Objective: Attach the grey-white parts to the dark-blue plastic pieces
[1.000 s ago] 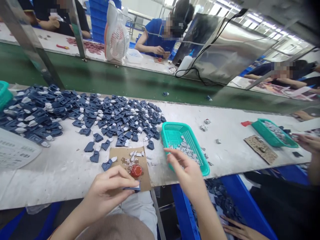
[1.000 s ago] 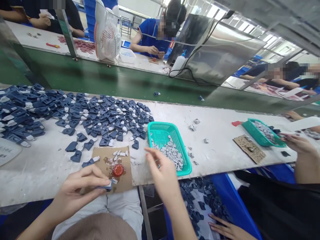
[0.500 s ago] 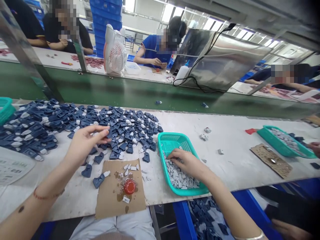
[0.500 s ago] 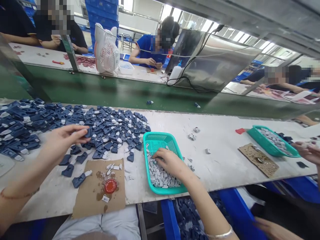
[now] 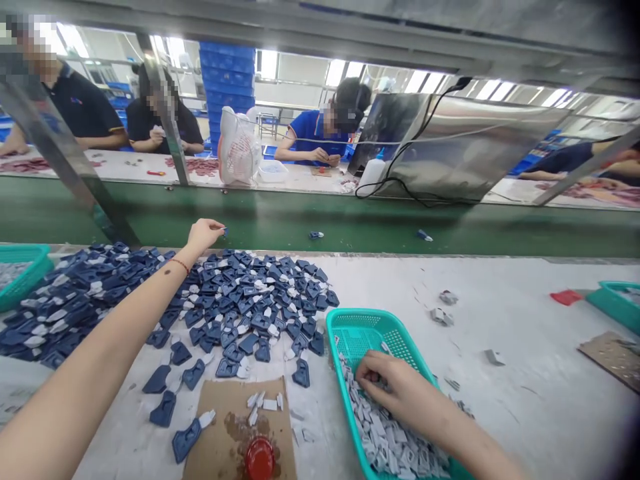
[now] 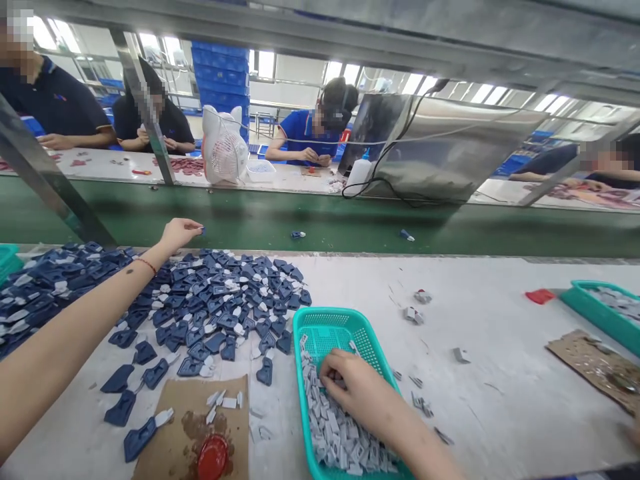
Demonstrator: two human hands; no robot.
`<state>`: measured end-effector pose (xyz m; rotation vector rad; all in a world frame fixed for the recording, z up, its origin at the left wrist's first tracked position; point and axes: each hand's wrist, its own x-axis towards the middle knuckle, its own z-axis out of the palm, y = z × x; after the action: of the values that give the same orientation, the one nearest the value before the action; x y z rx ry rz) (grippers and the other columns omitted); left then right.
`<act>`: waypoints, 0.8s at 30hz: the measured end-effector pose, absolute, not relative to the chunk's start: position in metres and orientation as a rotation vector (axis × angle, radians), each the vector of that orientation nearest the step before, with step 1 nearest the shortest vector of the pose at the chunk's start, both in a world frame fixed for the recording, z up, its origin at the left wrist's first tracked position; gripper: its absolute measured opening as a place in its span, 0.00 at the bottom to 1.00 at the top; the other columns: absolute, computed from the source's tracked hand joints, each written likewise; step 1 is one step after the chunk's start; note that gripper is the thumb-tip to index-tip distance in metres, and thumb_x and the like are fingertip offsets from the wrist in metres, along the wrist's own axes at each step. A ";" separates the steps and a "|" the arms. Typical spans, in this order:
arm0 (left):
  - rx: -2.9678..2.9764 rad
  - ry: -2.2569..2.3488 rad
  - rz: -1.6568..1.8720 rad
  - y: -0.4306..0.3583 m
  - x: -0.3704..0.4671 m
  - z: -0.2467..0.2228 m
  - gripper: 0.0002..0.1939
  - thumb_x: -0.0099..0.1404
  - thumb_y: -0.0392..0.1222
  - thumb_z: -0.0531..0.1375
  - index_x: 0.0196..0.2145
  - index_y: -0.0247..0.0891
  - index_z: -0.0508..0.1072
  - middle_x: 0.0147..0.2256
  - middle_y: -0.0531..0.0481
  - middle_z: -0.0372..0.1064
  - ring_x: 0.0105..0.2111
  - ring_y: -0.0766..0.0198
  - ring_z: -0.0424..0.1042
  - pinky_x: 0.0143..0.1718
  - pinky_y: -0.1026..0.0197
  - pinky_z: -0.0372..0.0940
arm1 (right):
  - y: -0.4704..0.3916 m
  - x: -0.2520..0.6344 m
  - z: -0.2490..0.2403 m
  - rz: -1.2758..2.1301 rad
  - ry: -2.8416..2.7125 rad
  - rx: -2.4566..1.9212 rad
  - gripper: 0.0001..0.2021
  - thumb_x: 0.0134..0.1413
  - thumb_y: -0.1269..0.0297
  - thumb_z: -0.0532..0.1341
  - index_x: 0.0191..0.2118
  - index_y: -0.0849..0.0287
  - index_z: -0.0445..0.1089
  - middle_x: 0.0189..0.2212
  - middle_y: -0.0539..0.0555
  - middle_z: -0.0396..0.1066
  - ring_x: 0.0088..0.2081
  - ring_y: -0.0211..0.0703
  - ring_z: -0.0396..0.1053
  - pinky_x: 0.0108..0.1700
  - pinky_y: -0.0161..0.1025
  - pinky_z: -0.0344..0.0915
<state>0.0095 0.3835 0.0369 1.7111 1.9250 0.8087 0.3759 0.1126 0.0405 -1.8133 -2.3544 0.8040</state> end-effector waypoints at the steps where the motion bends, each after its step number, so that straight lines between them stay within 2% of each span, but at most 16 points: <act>1: 1.748 1.948 0.749 0.391 0.010 0.035 0.14 0.67 0.43 0.58 0.48 0.35 0.71 0.47 0.44 0.70 0.44 0.57 0.72 0.44 0.50 0.69 | 0.113 0.376 0.040 0.797 -2.337 -1.824 0.11 0.58 0.68 0.51 0.29 0.58 0.70 0.31 0.55 0.71 0.32 0.44 0.69 0.34 0.39 0.64; 5: 1.894 2.020 0.539 0.409 0.016 0.032 0.15 0.67 0.44 0.59 0.49 0.36 0.70 0.49 0.43 0.69 0.45 0.56 0.71 0.45 0.49 0.69 | 0.113 0.376 0.038 0.756 -2.296 -1.855 0.12 0.58 0.70 0.50 0.28 0.58 0.68 0.28 0.54 0.70 0.30 0.44 0.68 0.32 0.39 0.63; 9: 2.127 1.991 0.464 0.420 0.043 0.036 0.16 0.66 0.44 0.58 0.49 0.34 0.71 0.52 0.40 0.67 0.52 0.51 0.67 0.53 0.43 0.62 | 0.107 0.379 0.039 0.754 -2.241 -1.872 0.09 0.59 0.69 0.52 0.38 0.57 0.70 0.33 0.55 0.72 0.35 0.47 0.70 0.36 0.41 0.65; 11: 2.264 1.868 0.436 0.426 0.069 0.038 0.16 0.66 0.42 0.57 0.49 0.34 0.72 0.53 0.38 0.68 0.54 0.49 0.65 0.56 0.46 0.59 | 0.104 0.380 0.040 0.771 -2.239 -1.859 0.08 0.59 0.68 0.55 0.42 0.56 0.70 0.37 0.56 0.72 0.39 0.48 0.70 0.38 0.42 0.66; 13: 2.383 1.710 0.395 0.430 0.101 0.038 0.18 0.65 0.40 0.56 0.51 0.35 0.72 0.53 0.39 0.69 0.55 0.48 0.65 0.57 0.51 0.58 | 0.102 0.379 0.040 0.769 -2.255 -1.865 0.08 0.59 0.67 0.56 0.42 0.55 0.70 0.39 0.56 0.72 0.41 0.49 0.70 0.40 0.42 0.66; 15: 2.477 1.569 0.350 0.432 0.132 0.038 0.23 0.64 0.40 0.57 0.56 0.35 0.69 0.56 0.40 0.66 0.56 0.47 0.63 0.58 0.52 0.57 | 0.100 0.378 0.040 0.742 -2.282 -1.896 0.06 0.58 0.68 0.57 0.40 0.56 0.70 0.38 0.55 0.71 0.41 0.50 0.70 0.40 0.43 0.66; 18: 2.569 1.413 0.269 0.432 0.169 0.034 0.29 0.64 0.42 0.59 0.61 0.36 0.61 0.60 0.38 0.60 0.59 0.46 0.60 0.58 0.47 0.56 | 0.101 0.373 0.037 0.672 -2.329 -1.951 0.06 0.59 0.71 0.57 0.38 0.56 0.70 0.36 0.55 0.71 0.40 0.50 0.70 0.37 0.43 0.66; 21: 2.601 1.341 0.175 0.432 0.187 0.029 0.24 0.66 0.43 0.59 0.58 0.37 0.64 0.57 0.39 0.62 0.54 0.49 0.65 0.54 0.43 0.62 | 0.101 0.371 0.034 0.561 -2.356 -1.967 0.07 0.61 0.71 0.55 0.37 0.57 0.70 0.36 0.55 0.71 0.39 0.49 0.71 0.35 0.42 0.66; 24: 2.592 1.365 0.143 0.432 0.190 0.025 0.18 0.67 0.44 0.59 0.53 0.36 0.68 0.53 0.41 0.65 0.49 0.53 0.69 0.49 0.44 0.66 | 0.102 0.374 0.030 0.435 -2.373 -1.940 0.09 0.63 0.69 0.53 0.38 0.57 0.71 0.36 0.56 0.71 0.38 0.49 0.72 0.36 0.43 0.67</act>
<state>0.1900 0.4323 0.0245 2.5919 1.3647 0.1434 0.3735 0.1018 0.0295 -1.9401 -2.3729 0.4352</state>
